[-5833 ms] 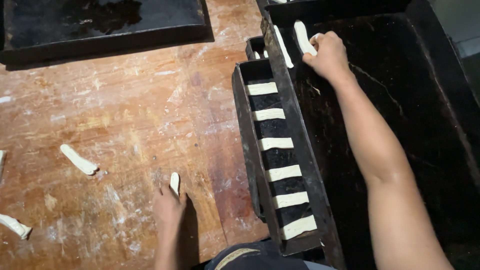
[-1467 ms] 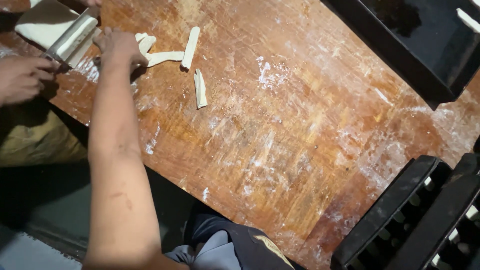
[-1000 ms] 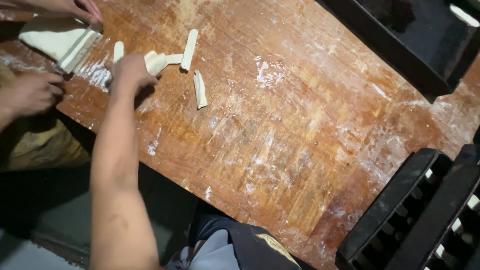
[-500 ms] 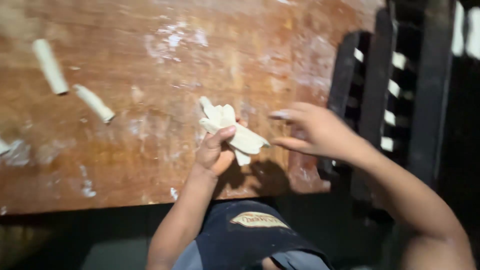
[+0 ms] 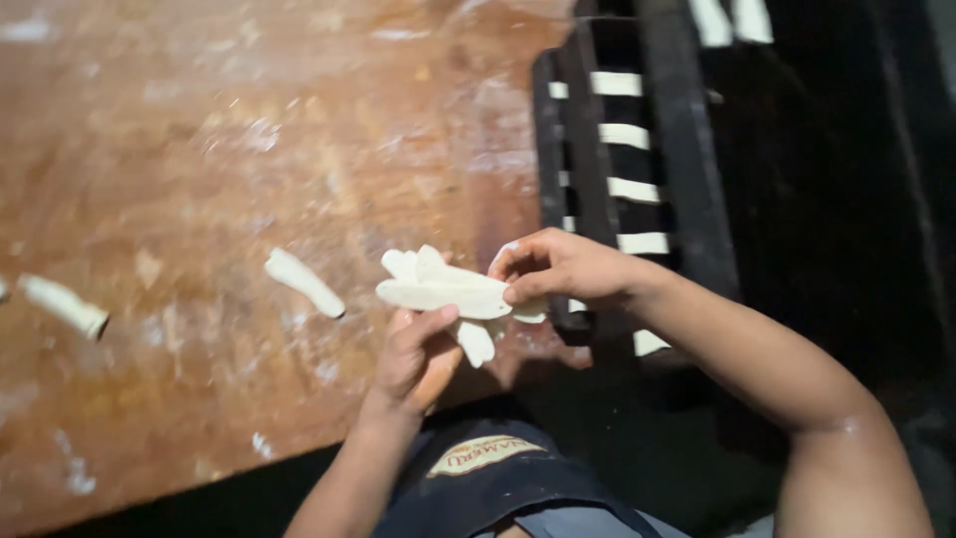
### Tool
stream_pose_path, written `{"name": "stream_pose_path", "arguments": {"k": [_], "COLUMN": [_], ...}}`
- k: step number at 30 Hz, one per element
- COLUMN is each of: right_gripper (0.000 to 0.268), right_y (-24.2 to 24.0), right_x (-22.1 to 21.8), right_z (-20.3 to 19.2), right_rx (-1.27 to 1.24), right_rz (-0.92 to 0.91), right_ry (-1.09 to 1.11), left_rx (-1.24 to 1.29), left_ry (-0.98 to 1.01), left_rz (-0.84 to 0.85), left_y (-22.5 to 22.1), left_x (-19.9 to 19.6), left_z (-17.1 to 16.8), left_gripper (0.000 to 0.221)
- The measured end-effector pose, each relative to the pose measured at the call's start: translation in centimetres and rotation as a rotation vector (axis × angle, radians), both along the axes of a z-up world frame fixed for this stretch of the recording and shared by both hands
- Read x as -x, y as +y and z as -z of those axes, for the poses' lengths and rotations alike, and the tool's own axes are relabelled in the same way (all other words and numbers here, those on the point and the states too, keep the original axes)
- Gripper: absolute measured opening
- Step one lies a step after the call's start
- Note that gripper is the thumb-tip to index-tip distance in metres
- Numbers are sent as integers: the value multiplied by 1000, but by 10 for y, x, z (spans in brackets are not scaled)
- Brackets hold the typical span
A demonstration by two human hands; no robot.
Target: The person picks up cut dough strips from a floured wooden table and places them one at a time into dark baking trays, arranging them in rows. A coworker beside the table cuts dough pieces with a knife while the person continues filling the trays.
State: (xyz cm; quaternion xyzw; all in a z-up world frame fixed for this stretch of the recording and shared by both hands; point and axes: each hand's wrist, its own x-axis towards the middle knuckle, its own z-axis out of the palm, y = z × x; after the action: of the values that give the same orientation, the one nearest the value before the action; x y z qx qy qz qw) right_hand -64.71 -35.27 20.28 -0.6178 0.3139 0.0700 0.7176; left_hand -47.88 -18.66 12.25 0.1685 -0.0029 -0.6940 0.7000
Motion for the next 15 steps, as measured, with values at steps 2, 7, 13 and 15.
{"name": "stream_pose_path", "arguments": {"k": [2, 7, 13, 15], "right_gripper": [23, 22, 35, 35], "right_y": [-5, -13, -37, -44], "right_x": [34, 86, 141, 156], "right_z": [6, -18, -31, -24], "right_rx": [-72, -342, -289, -270], "right_rz": [99, 225, 171, 179], "right_ry": [-41, -133, -227, -234], "left_rx": [12, 39, 90, 110], "left_ry": [-7, -146, -161, -165], "left_rz": [42, 39, 66, 63], "left_y": [-9, -25, -39, -42], "left_x": [22, 68, 110, 123], "left_z": [-9, -25, -35, -41], "left_gripper": [68, 74, 79, 77]}}
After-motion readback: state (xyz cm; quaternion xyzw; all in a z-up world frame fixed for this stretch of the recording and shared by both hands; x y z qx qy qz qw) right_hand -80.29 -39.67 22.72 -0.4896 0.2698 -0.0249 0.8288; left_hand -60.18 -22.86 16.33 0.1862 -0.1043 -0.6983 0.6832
